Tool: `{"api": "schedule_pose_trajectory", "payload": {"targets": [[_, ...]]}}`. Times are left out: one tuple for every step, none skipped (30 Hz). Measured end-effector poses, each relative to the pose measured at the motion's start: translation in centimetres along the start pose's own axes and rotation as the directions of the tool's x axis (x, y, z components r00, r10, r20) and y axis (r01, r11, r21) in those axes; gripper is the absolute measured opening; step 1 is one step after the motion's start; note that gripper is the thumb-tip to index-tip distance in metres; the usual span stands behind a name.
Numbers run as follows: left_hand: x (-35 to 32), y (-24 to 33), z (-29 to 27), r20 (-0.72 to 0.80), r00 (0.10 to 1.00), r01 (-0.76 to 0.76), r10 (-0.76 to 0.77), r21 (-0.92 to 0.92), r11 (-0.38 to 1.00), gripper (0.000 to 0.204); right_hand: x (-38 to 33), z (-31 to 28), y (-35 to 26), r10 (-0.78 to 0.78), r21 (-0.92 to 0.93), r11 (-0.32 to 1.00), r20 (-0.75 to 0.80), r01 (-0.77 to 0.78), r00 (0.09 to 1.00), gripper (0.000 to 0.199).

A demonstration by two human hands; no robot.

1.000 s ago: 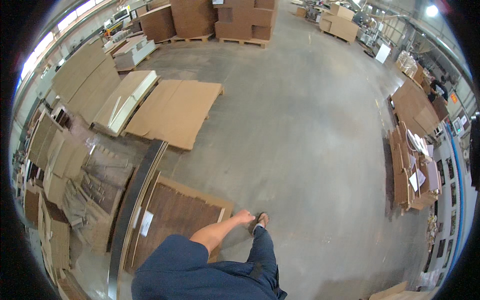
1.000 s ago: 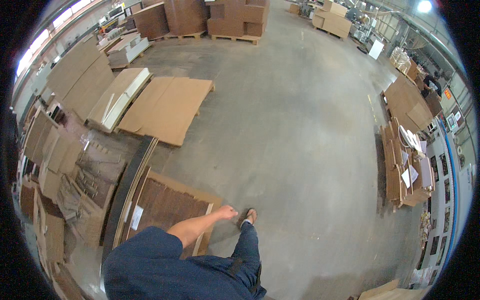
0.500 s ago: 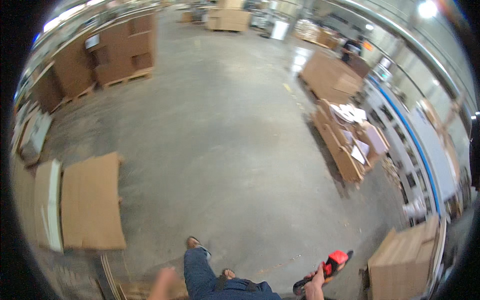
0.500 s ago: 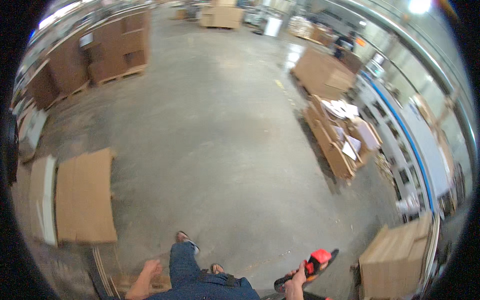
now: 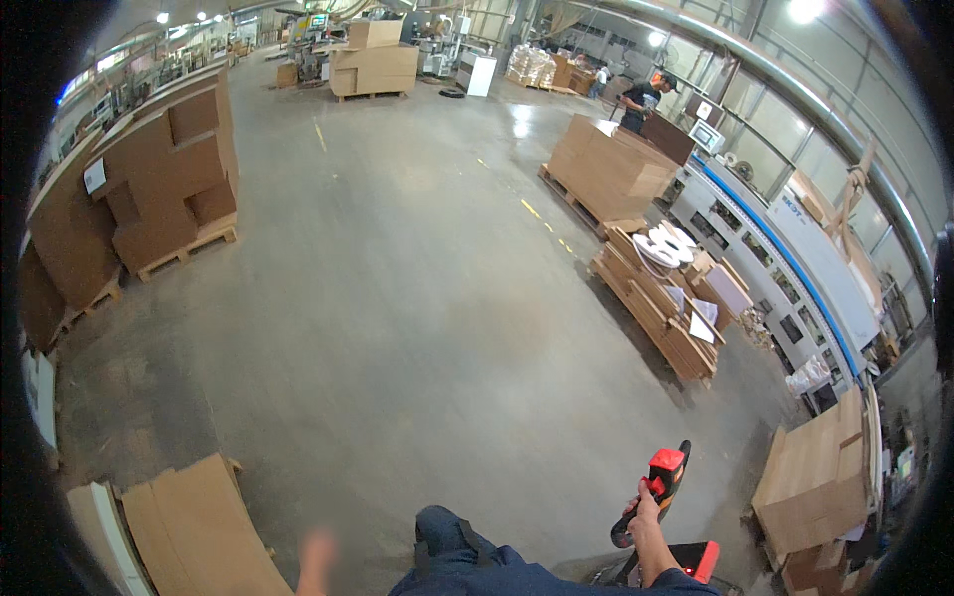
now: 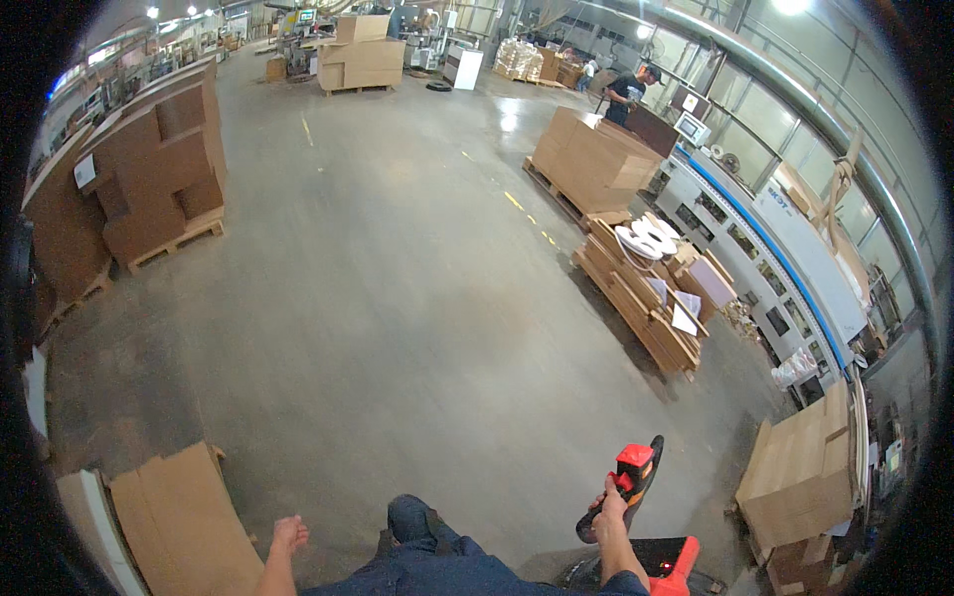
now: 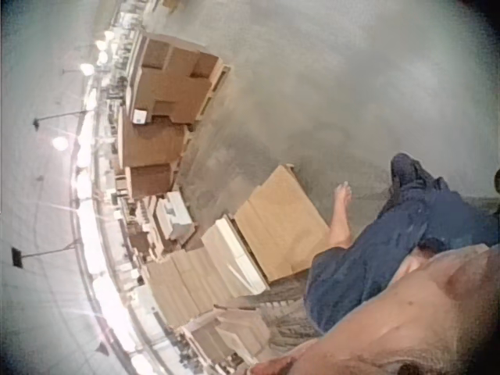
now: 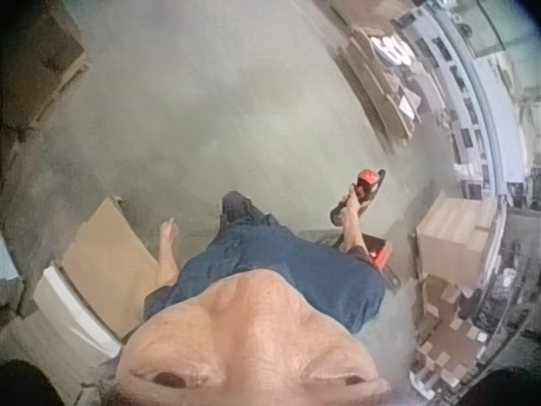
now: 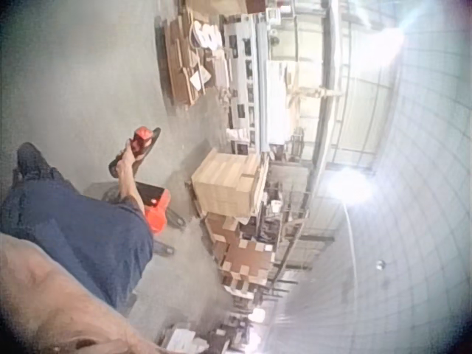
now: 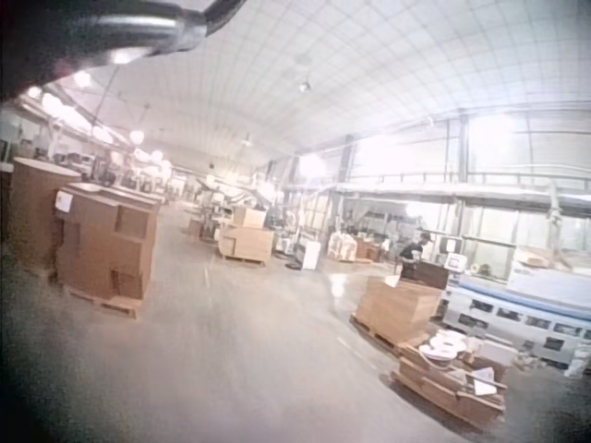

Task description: The person walks through a warehouse carrying a pallet jack, then places wooden panels on a workbench. They use a utility knife to trim edges of the panels and stack them on a pallet. The person handles multiple panels one at a time, flipping and aligning them before stacking.

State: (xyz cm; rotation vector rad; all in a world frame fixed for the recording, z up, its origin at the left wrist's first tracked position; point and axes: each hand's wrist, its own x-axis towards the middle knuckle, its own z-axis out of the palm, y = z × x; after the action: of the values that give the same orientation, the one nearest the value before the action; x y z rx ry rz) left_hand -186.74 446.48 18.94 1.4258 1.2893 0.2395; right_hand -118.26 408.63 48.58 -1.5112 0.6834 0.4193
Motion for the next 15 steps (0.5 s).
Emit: {"api": "schedule_pose_trajectory", "payload": {"targets": [[4.4, 2.2, -2.7, 0.005, 0.999, 0.039, -0.040, 0.035, 0.999, 0.025, -0.2, 3.1, 0.6, -0.010, -0.010, 1.000, 0.019, 0.010, 1.000, 0.045], [8.6, 4.5, -5.9, -0.036, 0.999, 0.033, -0.031, 0.056, 0.998, 0.024, -1.5, 8.3, 1.0, 0.002, -0.007, 1.000, 0.023, -0.002, 1.000, 0.043], [12.7, 6.6, -8.3, -0.060, 0.998, 0.037, -0.033, 0.068, 0.997, 0.023, -2.0, 11.4, 0.9, -0.003, -0.019, 1.000, 0.039, 0.003, 0.999, 0.043], [16.2, 8.1, -9.4, -0.109, 0.994, 0.003, 0.004, 0.058, 0.998, 0.023, -2.8, 14.7, 0.6, 0.015, -0.005, 1.000, 0.037, -0.015, 0.999, 0.043], [18.5, 9.2, -10.7, -0.118, 0.993, -0.018, 0.027, 0.074, 0.997, 0.023, -3.4, 17.8, 0.5, 0.032, 0.009, 0.999, 0.034, -0.033, 0.999, 0.043], [21.7, 10.6, -12.2, -0.128, 0.990, -0.048, 0.059, 0.088, 0.995, 0.024, -3.6, 21.1, 0.7, -0.025, 0.017, 1.000, 0.032, 0.025, 0.999, 0.043], [24.0, 10.4, -14.6, -0.109, 0.992, -0.049, 0.065, 0.141, 0.989, 0.024, -3.7, 24.8, 1.2, 0.015, 0.034, 0.999, 0.017, -0.015, 1.000, 0.043], [26.0, 10.7, -16.5, -0.085, 0.993, -0.065, 0.079, 0.160, 0.985, 0.025, -4.6, 29.4, 1.5, 0.003, 0.013, 1.000, 0.045, -0.003, 0.999, 0.042], [30.0, 11.8, -19.3, -0.077, 0.991, -0.096, 0.111, 0.177, 0.979, 0.026, -5.8, 33.9, 1.9, -0.010, -0.009, 1.000, 0.077, 0.011, 0.997, 0.042], [29.5, 10.5, -20.4, -0.011, 0.997, -0.078, 0.081, 0.172, 0.982, 0.026, -8.0, 36.0, 3.2, -0.003, -0.055, 0.998, 0.067, 0.007, 0.998, 0.042], [32.0, 11.6, -22.8, -0.031, 0.996, -0.077, 0.081, 0.126, 0.989, 0.027, -10.8, 41.3, 3.1, -0.029, -0.072, 0.997, 0.106, 0.037, 0.994, 0.042], [34.6, 12.7, -25.8, -0.063, 0.994, -0.086, 0.091, 0.080, 0.993, 0.027, -13.3, 47.3, 2.7, -0.063, -0.084, 0.993, 0.162, 0.077, 0.985, 0.043], [34.1, 11.6, -25.0, -0.114, 0.993, -0.036, 0.034, -0.016, 0.999, 0.026, -13.5, 50.0, 2.8, -0.039, -0.123, 0.991, 0.163, 0.059, 0.986, 0.044], [34.0, 11.1, -26.9, -0.148, 0.989, -0.022, 0.016, -0.035, 0.999, 0.026, -14.6, 53.4, 3.2, 0.000, -0.094, 0.995, 0.160, 0.015, 0.987, 0.044], [33.9, 10.8, -28.9, -0.176, 0.984, -0.012, 0.003, -0.047, 0.999, 0.026, -15.3, 57.0, 4.1, 0.050, -0.083, 0.996, 0.169, -0.036, 0.984, 0.044]]}}
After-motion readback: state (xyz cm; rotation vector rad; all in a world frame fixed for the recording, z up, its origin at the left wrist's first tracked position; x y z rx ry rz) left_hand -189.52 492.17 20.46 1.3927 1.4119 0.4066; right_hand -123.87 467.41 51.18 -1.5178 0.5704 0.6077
